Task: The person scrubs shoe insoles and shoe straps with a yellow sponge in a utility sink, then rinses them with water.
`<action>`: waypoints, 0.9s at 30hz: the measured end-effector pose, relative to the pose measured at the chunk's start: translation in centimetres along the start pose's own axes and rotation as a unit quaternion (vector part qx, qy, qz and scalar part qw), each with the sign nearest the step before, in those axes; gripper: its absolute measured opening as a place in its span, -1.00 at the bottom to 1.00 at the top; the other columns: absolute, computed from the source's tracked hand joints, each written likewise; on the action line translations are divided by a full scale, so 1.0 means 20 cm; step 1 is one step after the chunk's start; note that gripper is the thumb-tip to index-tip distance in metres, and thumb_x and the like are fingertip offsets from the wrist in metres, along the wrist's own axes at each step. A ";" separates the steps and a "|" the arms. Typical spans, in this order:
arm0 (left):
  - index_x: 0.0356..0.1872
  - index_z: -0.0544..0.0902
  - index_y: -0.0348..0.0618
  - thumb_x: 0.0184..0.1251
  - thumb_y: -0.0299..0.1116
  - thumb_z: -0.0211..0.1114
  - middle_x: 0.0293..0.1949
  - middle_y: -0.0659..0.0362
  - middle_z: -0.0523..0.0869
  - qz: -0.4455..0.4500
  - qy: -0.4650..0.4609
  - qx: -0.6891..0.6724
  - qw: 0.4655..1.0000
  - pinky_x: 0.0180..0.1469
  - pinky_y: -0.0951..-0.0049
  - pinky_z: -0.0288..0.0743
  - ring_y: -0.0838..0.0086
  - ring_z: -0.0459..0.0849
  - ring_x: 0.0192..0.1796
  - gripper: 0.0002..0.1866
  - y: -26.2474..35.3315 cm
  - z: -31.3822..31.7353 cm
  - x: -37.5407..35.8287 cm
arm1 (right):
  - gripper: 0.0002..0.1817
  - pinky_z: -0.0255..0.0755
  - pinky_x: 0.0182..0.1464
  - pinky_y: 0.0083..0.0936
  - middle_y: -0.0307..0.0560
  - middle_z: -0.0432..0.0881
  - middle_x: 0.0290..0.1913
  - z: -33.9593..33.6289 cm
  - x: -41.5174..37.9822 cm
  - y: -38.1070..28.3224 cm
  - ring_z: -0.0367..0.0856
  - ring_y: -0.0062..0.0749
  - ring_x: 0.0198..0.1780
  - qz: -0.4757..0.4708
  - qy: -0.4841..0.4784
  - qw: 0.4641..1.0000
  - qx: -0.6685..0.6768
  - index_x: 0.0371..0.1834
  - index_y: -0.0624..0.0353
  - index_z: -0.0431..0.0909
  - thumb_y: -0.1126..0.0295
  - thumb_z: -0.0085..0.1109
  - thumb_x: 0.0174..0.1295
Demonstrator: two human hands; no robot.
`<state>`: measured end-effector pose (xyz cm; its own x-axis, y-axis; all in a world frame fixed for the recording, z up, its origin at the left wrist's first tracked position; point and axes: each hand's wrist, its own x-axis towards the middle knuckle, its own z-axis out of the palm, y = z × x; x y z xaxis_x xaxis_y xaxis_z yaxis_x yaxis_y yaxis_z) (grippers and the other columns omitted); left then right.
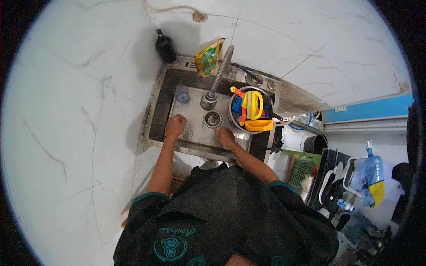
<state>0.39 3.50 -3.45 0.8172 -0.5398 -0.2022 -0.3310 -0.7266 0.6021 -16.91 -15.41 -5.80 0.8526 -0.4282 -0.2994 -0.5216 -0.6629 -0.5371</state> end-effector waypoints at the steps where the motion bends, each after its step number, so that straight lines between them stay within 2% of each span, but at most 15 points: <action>1: -0.30 0.66 -0.21 0.13 -0.21 0.31 -0.34 -0.05 0.71 0.007 0.016 0.024 1.000 -0.14 0.17 0.55 0.05 0.69 -0.20 -0.74 0.01 -0.04 0.08 | -0.58 0.49 -0.24 -0.09 0.29 0.60 -0.49 -0.03 -0.03 -0.01 0.62 0.16 -0.36 0.014 -0.005 1.000 -0.020 -0.53 0.35 0.60 0.13 0.14 0.22; 4: -0.19 0.61 -0.19 0.10 -0.25 0.34 -0.29 -0.01 0.70 0.002 0.106 -0.029 0.994 -0.09 0.15 0.52 0.08 0.67 -0.17 -0.70 0.01 -0.06 0.13 | -0.52 0.51 -0.20 -0.10 0.25 0.62 -0.49 0.01 -0.04 0.00 0.62 0.17 -0.34 0.008 -0.007 0.995 0.095 -0.47 0.37 0.61 0.03 0.23 0.13; 5: 0.05 0.48 -0.16 0.04 -0.29 0.41 -0.08 -0.02 0.63 -0.013 0.104 0.006 0.994 0.01 0.15 0.47 0.08 0.62 -0.04 -0.49 0.02 -0.07 0.15 | -0.56 0.54 -0.30 -0.21 0.10 0.63 -0.55 -0.04 -0.09 -0.05 0.66 -0.06 -0.45 -0.057 0.058 0.996 0.034 -0.47 0.32 0.61 0.06 0.29 0.10; 6: 0.10 0.43 -0.17 0.00 -0.28 0.44 -0.03 -0.04 0.60 -0.014 0.127 -0.006 0.992 0.04 0.14 0.45 0.07 0.59 0.01 -0.40 0.01 -0.05 0.19 | -0.59 0.53 -0.34 -0.25 0.05 0.63 -0.58 -0.06 -0.08 -0.04 0.65 -0.14 -0.49 0.001 -0.029 0.992 0.123 -0.52 0.29 0.59 0.09 0.31 0.10; 8: 0.21 0.33 -0.19 -0.07 -0.25 0.51 0.09 -0.08 0.53 -0.015 0.174 -0.030 0.984 0.10 0.11 0.41 0.04 0.54 0.10 -0.22 0.01 -0.01 0.27 | -0.63 0.51 -0.40 -0.32 -0.05 0.62 -0.63 -0.09 -0.08 -0.02 0.65 -0.31 -0.57 0.112 -0.201 0.928 0.294 -0.60 0.24 0.56 0.14 0.36 0.09; 11: 0.30 0.19 -0.25 -0.23 -0.22 0.61 0.18 -0.12 0.44 -0.054 0.172 -0.023 0.983 0.16 0.10 0.38 0.02 0.48 0.17 0.01 0.03 0.02 0.41 | -0.63 0.48 -0.45 -0.41 -0.13 0.59 -0.68 -0.07 -0.14 0.01 0.60 -0.42 -0.64 0.103 -0.154 0.952 0.242 -0.61 0.22 0.56 0.14 0.33 0.12; 13: 0.27 0.24 -0.24 -0.28 -0.20 0.63 0.16 -0.12 0.46 -0.042 0.206 -0.044 0.977 0.17 0.09 0.38 0.01 0.49 0.16 0.02 -0.10 0.16 0.56 | -0.65 0.47 -0.49 -0.47 -0.17 0.59 -0.66 -0.08 -0.17 0.02 0.58 -0.49 -0.65 0.103 -0.137 0.956 0.237 -0.56 0.22 0.57 0.14 0.33 0.14; 15: 0.24 0.30 -0.24 -0.33 -0.18 0.65 0.15 -0.12 0.49 -0.032 0.201 -0.081 0.976 0.19 0.08 0.38 0.00 0.49 0.16 0.00 -0.15 0.20 0.65 | -0.66 0.47 -0.54 -0.52 -0.17 0.61 -0.58 -0.13 -0.23 0.01 0.57 -0.54 -0.63 0.113 -0.138 0.948 0.262 -0.46 0.25 0.57 0.15 0.34 0.14; 17: 0.20 0.35 -0.23 -0.35 -0.17 0.66 0.14 -0.12 0.51 -0.029 0.150 -0.128 0.980 0.21 0.09 0.37 0.00 0.49 0.17 -0.03 -0.19 0.23 0.67 | -0.66 0.45 -0.55 -0.53 -0.18 0.61 -0.57 -0.11 -0.28 0.04 0.54 -0.56 -0.63 0.136 -0.131 0.953 0.238 -0.43 0.23 0.58 0.14 0.34 0.15; 20: 0.14 0.42 -0.23 -0.35 -0.14 0.65 0.11 -0.13 0.53 -0.116 0.143 -0.111 0.977 0.20 0.11 0.37 -0.02 0.50 0.17 -0.10 -0.07 0.15 0.62 | -0.67 0.43 -0.56 -0.52 -0.19 0.59 -0.58 -0.15 -0.31 0.05 0.49 -0.56 -0.65 0.130 -0.109 0.953 0.252 -0.39 0.21 0.59 0.13 0.33 0.16; 24: 0.19 0.34 -0.21 -0.31 -0.18 0.64 0.11 -0.12 0.54 -0.071 0.173 -0.179 0.966 0.18 0.17 0.39 0.05 0.53 0.15 -0.06 -0.08 0.17 0.54 | -0.68 0.40 -0.58 -0.51 -0.18 0.58 -0.58 -0.16 -0.32 0.07 0.48 -0.56 -0.66 0.104 -0.061 0.965 0.231 -0.36 0.22 0.59 0.14 0.33 0.16; 26: 0.20 0.30 -0.20 -0.28 -0.21 0.63 0.08 -0.10 0.55 -0.074 0.184 -0.217 0.956 0.16 0.20 0.40 0.10 0.55 0.11 -0.06 -0.04 0.18 0.48 | -0.67 0.39 -0.59 -0.52 -0.18 0.58 -0.57 -0.18 -0.31 0.08 0.48 -0.56 -0.66 0.147 -0.085 0.946 0.276 -0.35 0.22 0.59 0.14 0.33 0.15; 27: 0.20 0.29 -0.20 -0.26 -0.22 0.63 0.06 -0.08 0.56 -0.031 0.166 -0.242 0.955 0.16 0.22 0.40 0.12 0.56 0.10 -0.07 0.00 0.18 0.43 | -0.66 0.38 -0.59 -0.53 -0.18 0.58 -0.57 -0.19 -0.31 0.08 0.48 -0.57 -0.66 0.169 -0.098 0.934 0.298 -0.35 0.23 0.59 0.13 0.33 0.15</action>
<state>5.81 -2.69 -8.05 0.9597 -0.2781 -0.0414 -0.0854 -0.4286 0.8995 -23.05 -16.18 -1.75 0.6623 -0.3926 -0.6382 -0.7015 -0.0257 -0.7122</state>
